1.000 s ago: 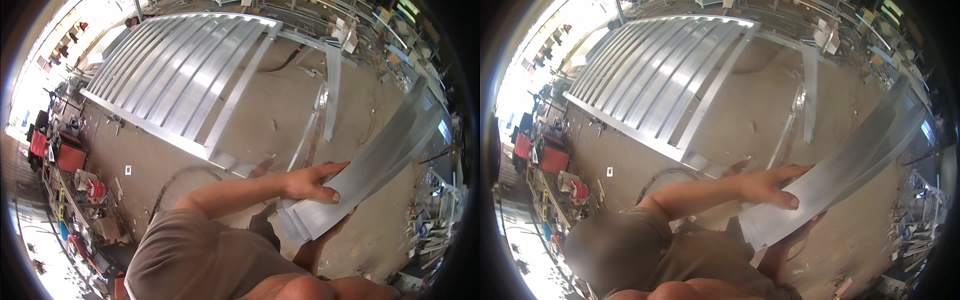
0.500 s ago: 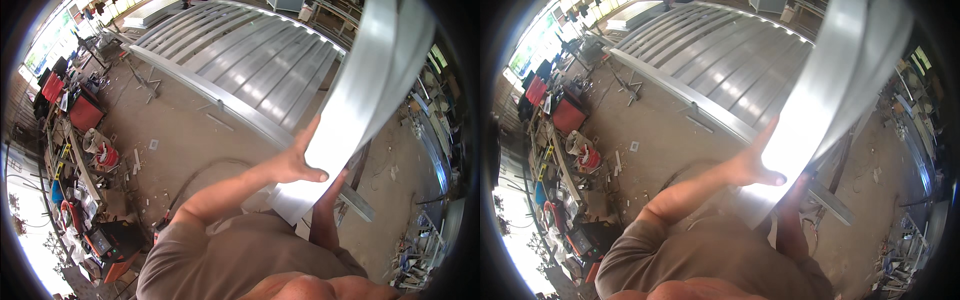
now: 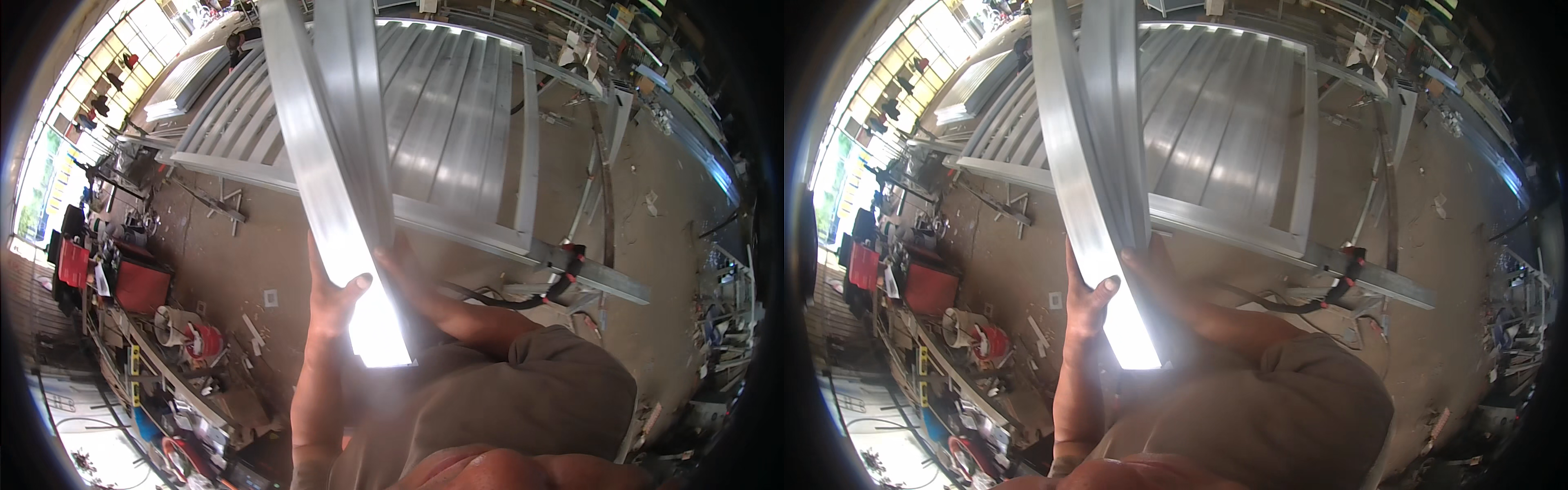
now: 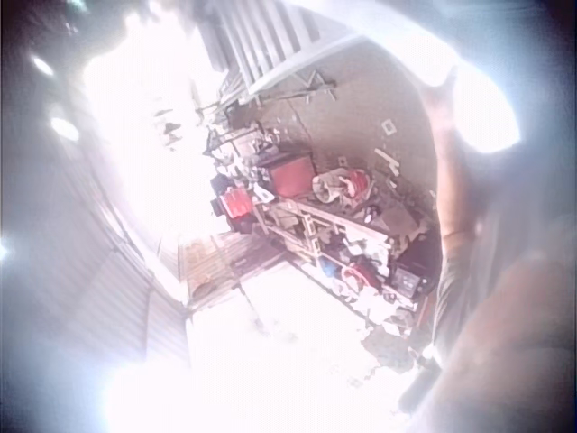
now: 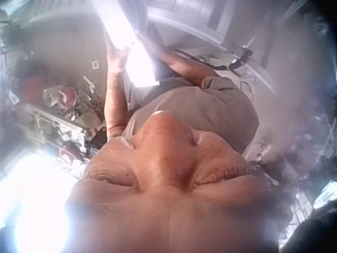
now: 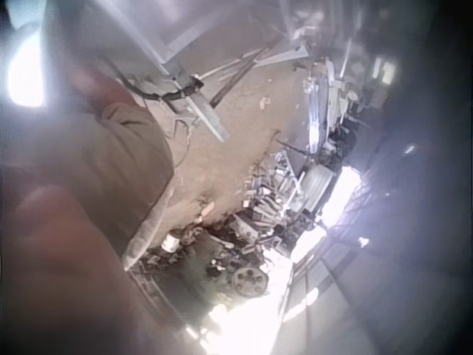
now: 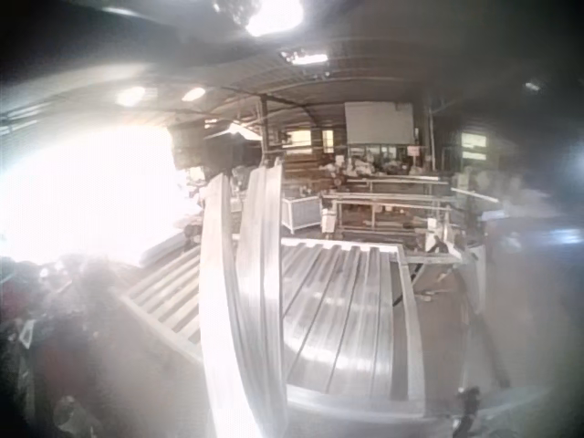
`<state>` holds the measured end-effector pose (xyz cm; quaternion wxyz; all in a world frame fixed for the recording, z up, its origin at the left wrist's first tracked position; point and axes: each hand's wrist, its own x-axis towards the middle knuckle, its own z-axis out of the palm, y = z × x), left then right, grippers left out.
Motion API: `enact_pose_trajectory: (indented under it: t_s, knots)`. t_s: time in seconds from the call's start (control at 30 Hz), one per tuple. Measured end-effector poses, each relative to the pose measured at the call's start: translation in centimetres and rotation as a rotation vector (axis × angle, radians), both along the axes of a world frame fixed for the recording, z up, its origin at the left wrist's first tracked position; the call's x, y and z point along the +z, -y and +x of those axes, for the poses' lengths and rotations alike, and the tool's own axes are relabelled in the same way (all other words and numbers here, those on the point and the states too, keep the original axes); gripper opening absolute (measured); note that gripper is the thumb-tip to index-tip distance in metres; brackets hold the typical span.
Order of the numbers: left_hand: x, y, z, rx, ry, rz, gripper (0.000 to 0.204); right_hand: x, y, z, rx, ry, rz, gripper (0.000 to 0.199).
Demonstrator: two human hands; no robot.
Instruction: The person assembles a metal frame by inserting multiple long metal slats into a horizontal frame structure. They pick up each slat, align it with the frame, and press it into place, repeating this process for several slats.
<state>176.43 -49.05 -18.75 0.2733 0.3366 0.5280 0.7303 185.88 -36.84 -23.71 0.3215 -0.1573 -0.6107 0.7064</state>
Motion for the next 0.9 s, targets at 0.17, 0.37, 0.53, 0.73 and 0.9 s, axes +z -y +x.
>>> enact_pose_trajectory:
  t_s: [0.17,0.37,0.53,0.73,0.9]
  knots:
    - [-2.2,-1.6,-15.3,0.068,0.005,-0.106,0.124,-1.5,-1.6,-16.0,-0.003,0.21,-0.111,0.077]
    - [-3.1,-7.8,-38.9,0.06,0.068,-0.217,0.12,-2.2,-8.3,-38.6,0.158,0.253,-0.176,0.08]
    - [-3.4,-12.7,-57.1,0.037,0.06,-0.27,0.116,-2.6,-12.2,-56.7,0.107,0.303,-0.25,0.076]
    - [-2.5,-14.2,-73.8,-0.033,0.132,-0.347,0.115,-1.2,-13.1,-72.0,-0.011,0.403,-0.358,0.079]
    - [-4.0,-14.6,-89.1,-0.128,0.163,-0.304,0.115,-4.1,-12.5,-86.1,-0.119,0.426,-0.255,0.087]
